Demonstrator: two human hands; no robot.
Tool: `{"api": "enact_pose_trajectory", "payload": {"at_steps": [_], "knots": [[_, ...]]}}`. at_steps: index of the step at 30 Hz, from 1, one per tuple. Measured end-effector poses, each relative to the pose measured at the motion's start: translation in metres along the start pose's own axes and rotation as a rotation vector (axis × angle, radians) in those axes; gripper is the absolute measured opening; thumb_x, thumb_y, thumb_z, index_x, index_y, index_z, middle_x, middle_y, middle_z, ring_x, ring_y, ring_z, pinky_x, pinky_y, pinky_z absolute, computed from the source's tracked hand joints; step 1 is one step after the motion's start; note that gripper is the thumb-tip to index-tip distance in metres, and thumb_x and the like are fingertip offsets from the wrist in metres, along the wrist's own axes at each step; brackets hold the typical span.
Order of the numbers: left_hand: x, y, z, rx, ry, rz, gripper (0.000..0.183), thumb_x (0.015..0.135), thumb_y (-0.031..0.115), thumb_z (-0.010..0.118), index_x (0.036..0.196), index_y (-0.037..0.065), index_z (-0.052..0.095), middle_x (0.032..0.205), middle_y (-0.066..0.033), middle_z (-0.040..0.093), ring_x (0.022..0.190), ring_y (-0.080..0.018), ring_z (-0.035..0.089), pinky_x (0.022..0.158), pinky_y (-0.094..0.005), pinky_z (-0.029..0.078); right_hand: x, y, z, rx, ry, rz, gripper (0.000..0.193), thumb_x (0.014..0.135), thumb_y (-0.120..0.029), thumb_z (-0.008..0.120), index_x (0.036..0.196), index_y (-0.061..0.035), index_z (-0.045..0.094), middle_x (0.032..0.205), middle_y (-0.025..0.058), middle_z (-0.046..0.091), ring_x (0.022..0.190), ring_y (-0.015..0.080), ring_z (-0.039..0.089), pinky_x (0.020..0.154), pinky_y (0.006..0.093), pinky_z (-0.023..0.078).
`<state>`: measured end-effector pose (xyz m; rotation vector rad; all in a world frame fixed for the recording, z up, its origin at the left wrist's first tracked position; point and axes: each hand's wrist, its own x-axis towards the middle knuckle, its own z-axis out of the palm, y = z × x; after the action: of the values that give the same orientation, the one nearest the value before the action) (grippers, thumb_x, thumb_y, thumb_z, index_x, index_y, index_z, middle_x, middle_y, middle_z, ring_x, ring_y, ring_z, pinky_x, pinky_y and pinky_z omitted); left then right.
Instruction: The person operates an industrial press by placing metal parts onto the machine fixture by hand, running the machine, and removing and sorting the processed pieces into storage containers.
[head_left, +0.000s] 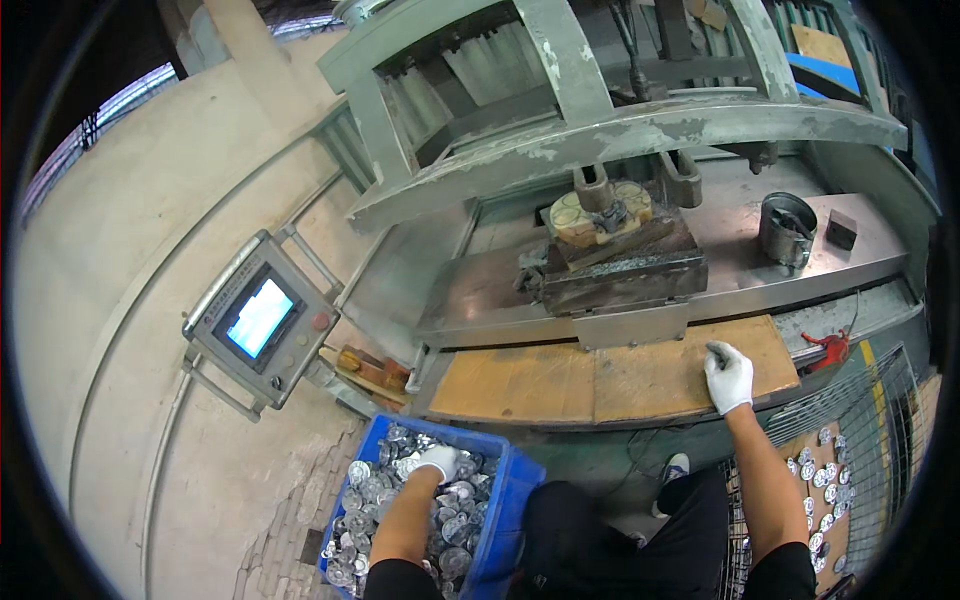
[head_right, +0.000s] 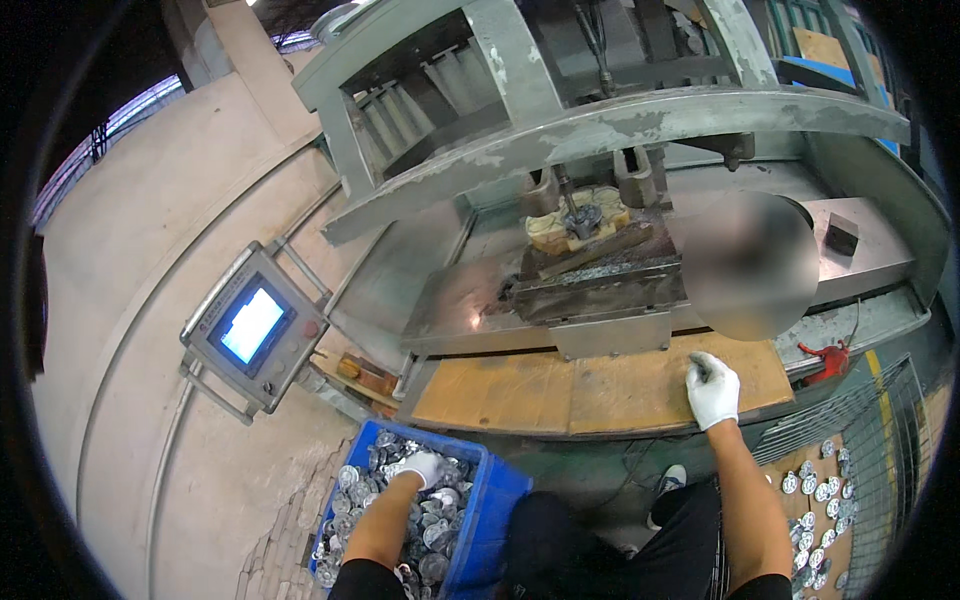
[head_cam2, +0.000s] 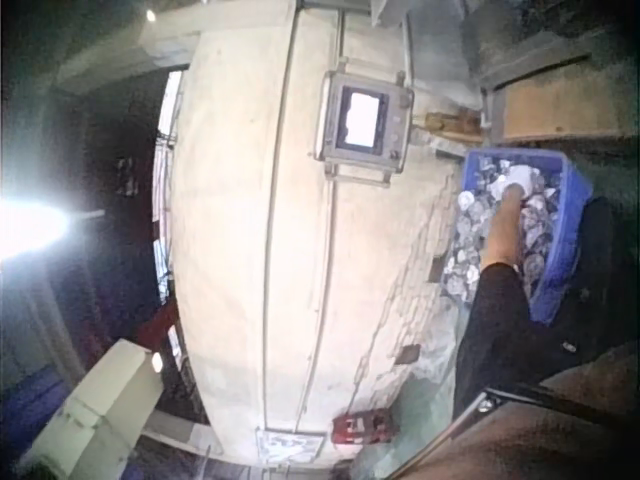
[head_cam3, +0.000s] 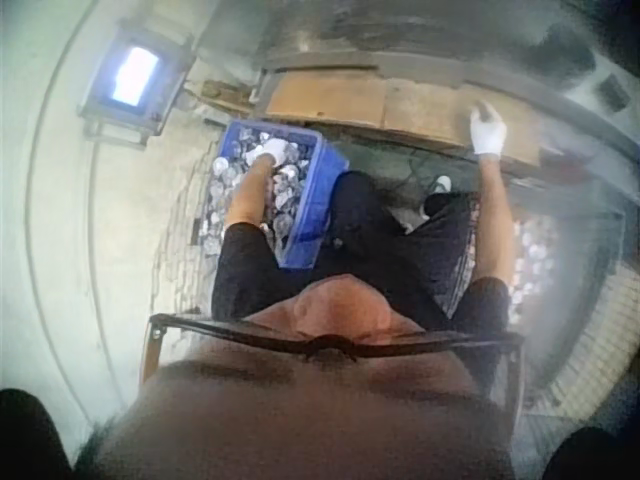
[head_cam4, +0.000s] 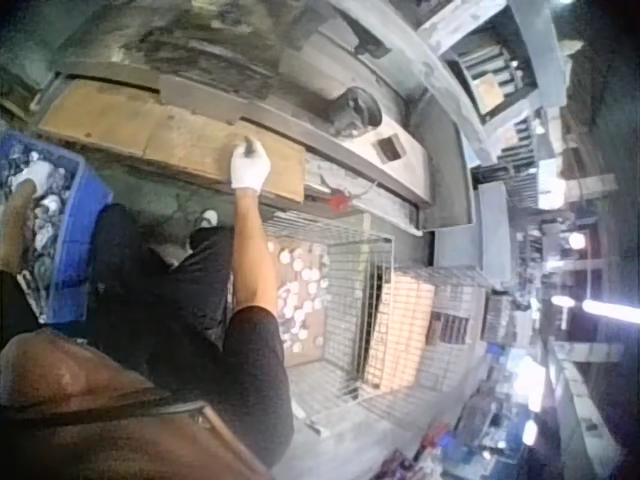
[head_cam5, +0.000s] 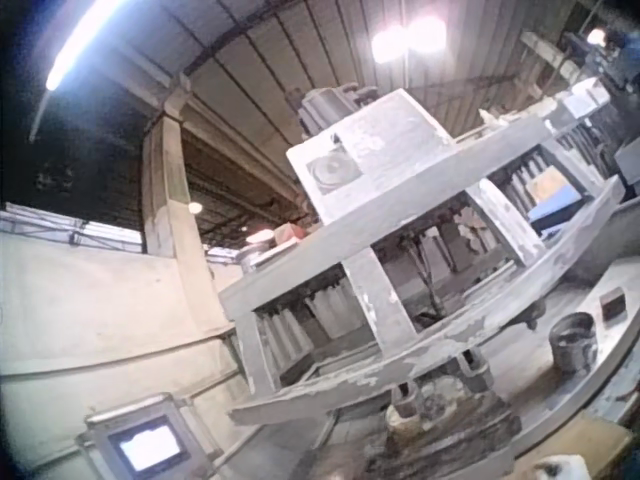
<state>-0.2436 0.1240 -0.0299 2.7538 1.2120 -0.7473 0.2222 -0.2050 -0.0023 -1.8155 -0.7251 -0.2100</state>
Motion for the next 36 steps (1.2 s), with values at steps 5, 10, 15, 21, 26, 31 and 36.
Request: {"api": "enact_pose_trajectory", "payload": {"at_steps": [5, 10, 15, 21, 26, 31, 36], "knots": [[-0.027, -0.022, -0.052, -0.274, 0.132, -0.020, 0.032, 0.085, 0.034, 0.067, 0.104, 0.009, 0.073, 0.105, -0.0194, 0.070, 0.101, -0.0355, 0.067, 0.090, -0.0410, 0.051, -0.002, 0.008, 0.004, 0.090, 0.023, 0.031, 0.017, 0.085, -0.002, 0.063, 0.100, 0.0033, 0.071, 0.092, 0.0170, 0.072, 0.079, 0.0193, 0.070, 0.075, 0.0296, 0.055], [-0.058, -0.010, -0.111, -0.904, 0.199, 0.160, 0.034, 0.087, 0.025, 0.071, 0.106, -0.004, 0.069, 0.096, -0.0120, 0.072, 0.083, -0.0186, 0.067, 0.078, -0.0318, 0.053, 0.001, 0.012, 0.006, 0.011, -0.014, -0.039, 0.018, 0.087, -0.003, 0.063, 0.102, 0.0033, 0.070, 0.092, 0.0163, 0.072, 0.081, 0.0186, 0.069, 0.076, 0.0290, 0.054], [-0.046, 0.051, -0.158, -1.142, 0.165, 0.263, 0.038, 0.087, 0.025, 0.072, 0.110, -0.006, 0.066, 0.086, -0.0067, 0.069, 0.071, -0.0110, 0.060, 0.063, -0.0254, 0.046, -0.001, 0.010, 0.004, 0.032, 0.022, 0.008, 0.017, 0.086, -0.002, 0.062, 0.100, 0.0031, 0.070, 0.089, 0.0161, 0.072, 0.079, 0.0205, 0.070, 0.075, 0.0296, 0.054], [0.030, 0.122, -0.160, -1.142, 0.148, 0.283, 0.028, 0.085, 0.021, 0.067, 0.101, -0.002, 0.072, 0.079, -0.0040, 0.069, 0.060, -0.0085, 0.057, 0.053, -0.0258, 0.043, -0.001, 0.005, 0.002, 0.000, 0.035, -0.029, 0.017, 0.084, -0.001, 0.063, 0.098, 0.0022, 0.071, 0.086, 0.0155, 0.072, 0.074, 0.0206, 0.069, 0.072, 0.0299, 0.054], [0.065, 0.148, -0.154, -0.696, 0.290, 0.141, 0.035, 0.085, 0.034, 0.065, 0.104, 0.006, 0.074, 0.094, -0.0146, 0.073, 0.085, -0.0290, 0.069, 0.077, -0.0389, 0.053, -0.001, 0.003, 0.001, -0.011, 0.048, 0.001, 0.016, 0.083, -0.002, 0.063, 0.096, 0.0015, 0.071, 0.085, 0.0173, 0.071, 0.074, 0.0243, 0.071, 0.071, 0.0314, 0.055], [0.042, 0.144, -0.161, -0.576, 0.392, 0.076, 0.042, 0.086, 0.041, 0.065, 0.107, 0.005, 0.073, 0.103, -0.0203, 0.071, 0.096, -0.0317, 0.068, 0.087, -0.0383, 0.052, 0.001, 0.006, 0.002, -0.031, 0.049, -0.029, 0.016, 0.083, -0.004, 0.063, 0.096, 0.0014, 0.071, 0.085, 0.0181, 0.071, 0.074, 0.0249, 0.071, 0.071, 0.0320, 0.055], [0.015, 0.154, -0.155, -0.502, 0.373, 0.210, 0.047, 0.089, 0.048, 0.062, 0.110, 0.006, 0.064, 0.101, -0.0206, 0.070, 0.094, -0.0369, 0.067, 0.085, -0.0410, 0.052, -0.001, 0.003, 0.002, -0.032, 0.034, -0.016, 0.017, 0.084, -0.004, 0.063, 0.097, 0.0015, 0.071, 0.085, 0.0179, 0.071, 0.074, 0.0248, 0.070, 0.071, 0.0314, 0.055]]}}
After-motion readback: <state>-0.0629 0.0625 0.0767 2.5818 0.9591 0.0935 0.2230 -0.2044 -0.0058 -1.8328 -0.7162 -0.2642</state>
